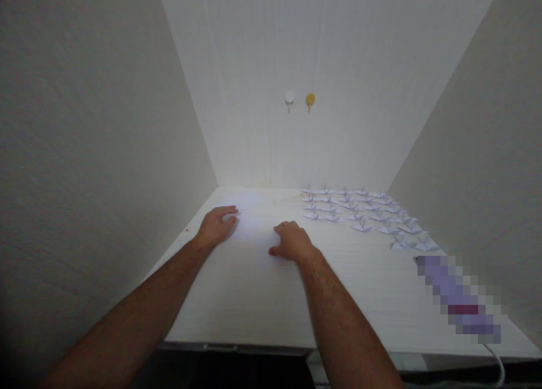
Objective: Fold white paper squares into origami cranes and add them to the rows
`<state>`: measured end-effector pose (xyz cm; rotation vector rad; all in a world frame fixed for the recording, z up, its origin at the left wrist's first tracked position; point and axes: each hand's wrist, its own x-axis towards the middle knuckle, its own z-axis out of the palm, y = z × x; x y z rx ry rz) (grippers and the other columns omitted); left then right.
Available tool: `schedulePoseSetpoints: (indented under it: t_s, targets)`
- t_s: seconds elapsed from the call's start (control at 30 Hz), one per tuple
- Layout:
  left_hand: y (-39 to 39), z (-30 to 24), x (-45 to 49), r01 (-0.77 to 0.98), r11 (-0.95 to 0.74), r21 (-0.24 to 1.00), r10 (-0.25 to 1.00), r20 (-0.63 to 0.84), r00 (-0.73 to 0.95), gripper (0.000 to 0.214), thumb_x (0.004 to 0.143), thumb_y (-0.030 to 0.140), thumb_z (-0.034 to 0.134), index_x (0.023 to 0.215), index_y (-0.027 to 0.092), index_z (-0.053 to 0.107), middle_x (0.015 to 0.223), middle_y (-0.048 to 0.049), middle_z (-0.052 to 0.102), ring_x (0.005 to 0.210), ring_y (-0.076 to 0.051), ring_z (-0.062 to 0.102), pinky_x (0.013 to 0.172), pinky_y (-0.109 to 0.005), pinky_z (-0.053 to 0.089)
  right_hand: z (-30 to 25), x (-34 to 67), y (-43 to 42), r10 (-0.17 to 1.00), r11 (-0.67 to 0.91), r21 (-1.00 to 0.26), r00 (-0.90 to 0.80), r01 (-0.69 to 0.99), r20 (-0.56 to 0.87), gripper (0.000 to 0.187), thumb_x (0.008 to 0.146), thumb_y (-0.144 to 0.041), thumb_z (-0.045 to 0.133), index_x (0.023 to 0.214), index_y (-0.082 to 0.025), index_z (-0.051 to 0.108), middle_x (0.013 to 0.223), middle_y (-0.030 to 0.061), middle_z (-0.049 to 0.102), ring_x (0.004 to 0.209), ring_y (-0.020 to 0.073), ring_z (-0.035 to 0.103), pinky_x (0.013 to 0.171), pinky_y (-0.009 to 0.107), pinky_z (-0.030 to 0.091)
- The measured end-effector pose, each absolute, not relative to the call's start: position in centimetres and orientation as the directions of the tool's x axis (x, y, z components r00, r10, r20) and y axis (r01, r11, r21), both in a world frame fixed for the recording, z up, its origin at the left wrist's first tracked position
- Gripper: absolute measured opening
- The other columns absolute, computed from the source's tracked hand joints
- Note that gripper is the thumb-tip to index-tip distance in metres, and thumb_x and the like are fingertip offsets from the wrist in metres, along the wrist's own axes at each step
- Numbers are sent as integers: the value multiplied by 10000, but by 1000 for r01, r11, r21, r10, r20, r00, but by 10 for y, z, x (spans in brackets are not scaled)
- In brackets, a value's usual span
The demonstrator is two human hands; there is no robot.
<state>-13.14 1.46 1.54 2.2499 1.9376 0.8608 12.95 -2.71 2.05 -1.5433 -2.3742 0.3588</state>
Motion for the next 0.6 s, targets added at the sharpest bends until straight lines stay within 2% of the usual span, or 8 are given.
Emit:
schedulePoseSetpoints:
  t_s: [0.07, 0.13, 0.23, 0.3, 0.33, 0.43, 0.5, 0.6]
  targets:
    - [8, 22, -112, 891, -315, 328, 913, 360, 190, 298, 820, 294, 530, 1034, 203, 716, 1148, -63, 689, 1126, -223, 576, 1034, -345, 386, 25, 135, -26, 935, 345, -325, -354, 880, 33, 685, 547, -442, 820, 1168, -219, 635, 1151, 126, 632, 1042, 284, 576, 837, 359, 443]
    - [-1, 28, -88, 891, -375, 255, 907, 299, 296, 258, 810, 278, 537, 955, 202, 736, 1039, -85, 716, 1074, -266, 590, 978, -381, 421, 29, 141, -23, 947, 297, -304, -319, 905, -26, 701, 483, -416, 852, 1124, -223, 645, 1062, 116, 665, 942, 284, 615, 761, 350, 450]
    - [-15, 30, -52, 865, -417, 277, 901, 248, 355, 251, 812, 264, 535, 927, 176, 739, 1002, -128, 712, 1010, -285, 616, 915, -396, 453, 31, 153, -20, 954, 247, -326, -288, 912, -83, 573, 468, -311, 855, 996, -194, 663, 929, 91, 691, 848, 263, 630, 705, 330, 444]
    - [-22, 27, -34, 831, -406, 380, 905, 292, 309, 292, 835, 249, 506, 1021, 166, 716, 1048, -128, 704, 1013, -263, 621, 937, -385, 447, 31, 162, -20, 956, 248, -429, -292, 868, -37, 442, 505, -214, 818, 914, -174, 656, 918, 76, 690, 840, 230, 626, 716, 309, 445]
    - [-24, 25, -27, 806, -375, 458, 916, 318, 245, 311, 831, 240, 516, 1070, 159, 697, 1085, -126, 697, 1024, -251, 620, 949, -373, 445, 31, 167, -21, 957, 245, -529, -291, 812, -5, 401, 534, -180, 789, 908, -173, 644, 919, 63, 688, 830, 207, 625, 714, 294, 450]
    - [-28, 15, -16, 651, -323, 687, 928, 367, 73, 372, 810, 282, 574, 1153, 160, 650, 1128, -116, 683, 994, -222, 633, 899, -342, 481, 29, 179, -25, 930, 193, -828, -366, 527, -16, 351, 619, -202, 731, 946, -191, 604, 870, 16, 684, 752, 166, 629, 641, 260, 466]
    - [-28, 9, -14, 506, -251, 825, 962, 271, 35, 337, 779, 312, 618, 1076, 165, 673, 928, -88, 722, 812, -193, 665, 755, -309, 519, 26, 184, -25, 916, 146, -899, -400, 413, -35, 370, 611, -221, 741, 953, -196, 601, 847, 6, 681, 723, 162, 628, 622, 260, 473]
    - [-27, 3, -16, 375, -182, 909, 983, 177, 49, 158, 744, 286, 632, 834, 172, 695, 693, -46, 690, 606, -158, 627, 579, -272, 483, 21, 188, -21, 937, 93, -957, -349, 273, -8, 452, 575, -215, 767, 996, -196, 605, 897, 27, 685, 751, 166, 640, 641, 266, 486]
